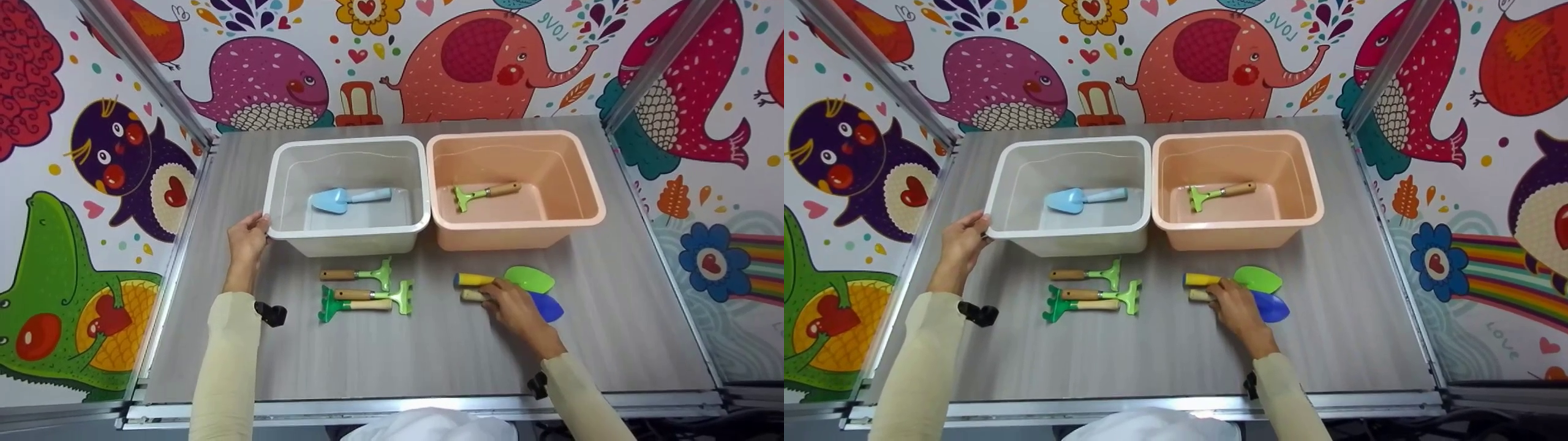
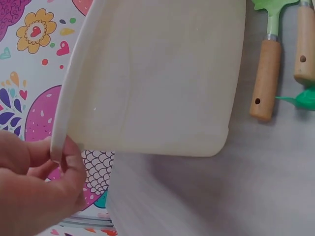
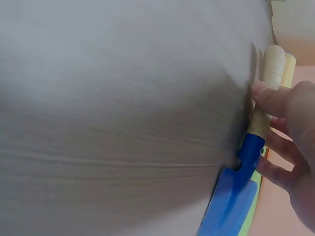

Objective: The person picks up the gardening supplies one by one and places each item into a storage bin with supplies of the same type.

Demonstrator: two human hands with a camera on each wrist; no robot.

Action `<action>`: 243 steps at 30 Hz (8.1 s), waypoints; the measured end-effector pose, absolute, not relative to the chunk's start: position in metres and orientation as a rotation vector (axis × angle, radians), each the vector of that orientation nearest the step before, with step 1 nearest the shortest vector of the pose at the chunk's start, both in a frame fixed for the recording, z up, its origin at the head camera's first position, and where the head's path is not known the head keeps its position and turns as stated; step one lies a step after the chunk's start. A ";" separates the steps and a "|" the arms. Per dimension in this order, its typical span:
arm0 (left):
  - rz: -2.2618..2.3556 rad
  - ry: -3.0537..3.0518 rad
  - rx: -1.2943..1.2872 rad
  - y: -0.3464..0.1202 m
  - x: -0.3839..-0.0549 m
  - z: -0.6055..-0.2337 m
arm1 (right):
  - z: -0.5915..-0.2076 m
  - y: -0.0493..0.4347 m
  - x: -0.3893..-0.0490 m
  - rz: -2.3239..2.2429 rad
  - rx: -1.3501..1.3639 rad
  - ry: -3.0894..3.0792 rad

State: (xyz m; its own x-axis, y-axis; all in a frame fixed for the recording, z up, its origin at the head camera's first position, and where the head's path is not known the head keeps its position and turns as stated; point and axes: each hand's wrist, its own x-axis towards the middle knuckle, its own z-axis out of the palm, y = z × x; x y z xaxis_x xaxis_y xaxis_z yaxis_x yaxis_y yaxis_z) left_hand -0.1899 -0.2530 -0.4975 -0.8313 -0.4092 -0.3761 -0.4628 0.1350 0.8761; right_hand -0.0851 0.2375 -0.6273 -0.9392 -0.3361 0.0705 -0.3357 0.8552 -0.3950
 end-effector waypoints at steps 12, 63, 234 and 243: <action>1.878 2.333 -0.851 -0.254 -0.189 -0.499 | -0.609 0.231 -0.090 -0.672 -0.635 3.094; 1.920 2.277 -0.850 -0.258 -0.190 -0.502 | -0.462 0.168 -0.143 -0.591 -1.111 3.203; 1.877 2.414 -0.743 -0.257 -0.188 -0.508 | -0.453 0.061 -0.205 -0.668 -1.118 2.943; 1.899 2.372 -0.752 -0.257 -0.188 -0.507 | -0.474 0.077 -0.187 -0.702 -1.265 3.042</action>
